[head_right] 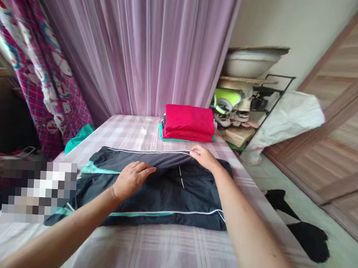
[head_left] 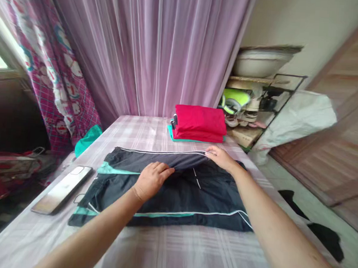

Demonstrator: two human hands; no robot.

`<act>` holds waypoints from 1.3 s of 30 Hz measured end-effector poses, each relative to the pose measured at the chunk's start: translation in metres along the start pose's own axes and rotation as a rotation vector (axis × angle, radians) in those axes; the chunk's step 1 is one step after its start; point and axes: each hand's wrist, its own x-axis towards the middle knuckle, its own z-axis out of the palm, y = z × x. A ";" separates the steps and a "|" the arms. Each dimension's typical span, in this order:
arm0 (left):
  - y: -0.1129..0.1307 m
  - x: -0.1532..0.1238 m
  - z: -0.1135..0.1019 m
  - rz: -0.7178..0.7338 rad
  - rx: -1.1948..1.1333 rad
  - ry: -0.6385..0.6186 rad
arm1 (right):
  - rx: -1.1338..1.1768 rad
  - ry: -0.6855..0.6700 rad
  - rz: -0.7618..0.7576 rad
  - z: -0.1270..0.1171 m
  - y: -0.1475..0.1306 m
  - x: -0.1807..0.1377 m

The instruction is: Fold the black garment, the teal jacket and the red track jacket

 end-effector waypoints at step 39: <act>-0.053 -0.057 0.014 -0.733 0.045 -0.608 | -0.763 -0.205 0.004 0.118 -0.084 -0.082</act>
